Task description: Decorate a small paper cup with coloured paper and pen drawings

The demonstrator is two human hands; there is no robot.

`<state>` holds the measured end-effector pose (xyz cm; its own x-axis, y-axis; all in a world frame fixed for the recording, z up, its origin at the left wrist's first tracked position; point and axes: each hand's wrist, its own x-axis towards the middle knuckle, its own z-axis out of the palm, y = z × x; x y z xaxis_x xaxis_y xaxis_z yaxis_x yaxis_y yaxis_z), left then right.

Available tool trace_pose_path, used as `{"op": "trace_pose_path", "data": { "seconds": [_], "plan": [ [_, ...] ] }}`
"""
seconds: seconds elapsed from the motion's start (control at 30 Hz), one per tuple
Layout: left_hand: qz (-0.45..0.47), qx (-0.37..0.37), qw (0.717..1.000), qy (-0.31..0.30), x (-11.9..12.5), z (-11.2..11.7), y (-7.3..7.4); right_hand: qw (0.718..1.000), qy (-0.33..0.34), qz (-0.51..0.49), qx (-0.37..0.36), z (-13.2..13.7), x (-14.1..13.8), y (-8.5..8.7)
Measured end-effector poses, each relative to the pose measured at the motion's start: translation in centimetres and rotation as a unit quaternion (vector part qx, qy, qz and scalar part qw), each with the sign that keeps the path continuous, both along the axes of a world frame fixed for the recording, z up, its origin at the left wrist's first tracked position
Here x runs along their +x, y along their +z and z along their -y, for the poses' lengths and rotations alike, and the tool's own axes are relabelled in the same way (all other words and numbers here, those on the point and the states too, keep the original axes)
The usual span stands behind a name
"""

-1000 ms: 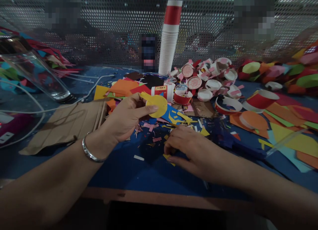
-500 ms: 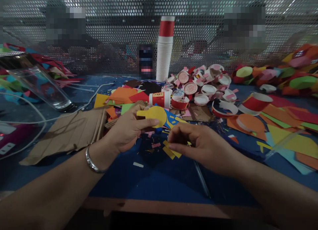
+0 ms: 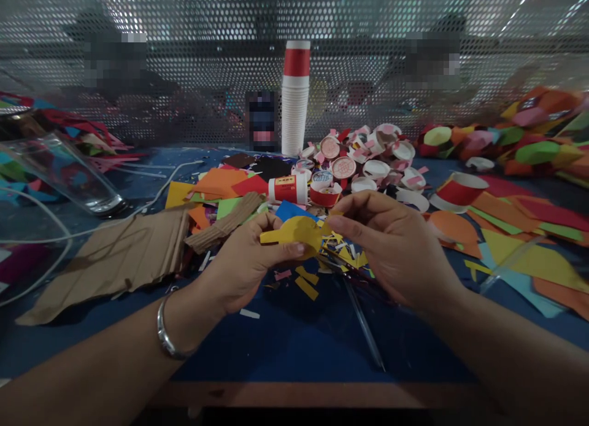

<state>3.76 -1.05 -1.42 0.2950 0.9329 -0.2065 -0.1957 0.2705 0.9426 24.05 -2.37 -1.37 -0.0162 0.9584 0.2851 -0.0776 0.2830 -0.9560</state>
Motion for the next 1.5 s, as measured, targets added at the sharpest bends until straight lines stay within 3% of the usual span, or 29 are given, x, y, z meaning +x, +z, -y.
{"op": "trace_pose_path", "data": {
  "seconds": [0.23,0.5,1.5],
  "plan": [
    [-0.022,-0.01,1.0,0.007,0.7,0.4,-0.1,0.994,0.023,-0.085,-0.06,-0.1,-0.7,-0.4],
    [0.017,-0.013,1.0,0.016,1.4,1.4,-0.5,0.988,0.02,-0.124,-0.091,-0.3,-1.3,-1.0],
    [0.008,0.016,1.0,-0.002,1.5,2.0,-0.4,0.994,0.017,-0.089,-0.057,0.2,-1.9,-1.0]
  ]
}}
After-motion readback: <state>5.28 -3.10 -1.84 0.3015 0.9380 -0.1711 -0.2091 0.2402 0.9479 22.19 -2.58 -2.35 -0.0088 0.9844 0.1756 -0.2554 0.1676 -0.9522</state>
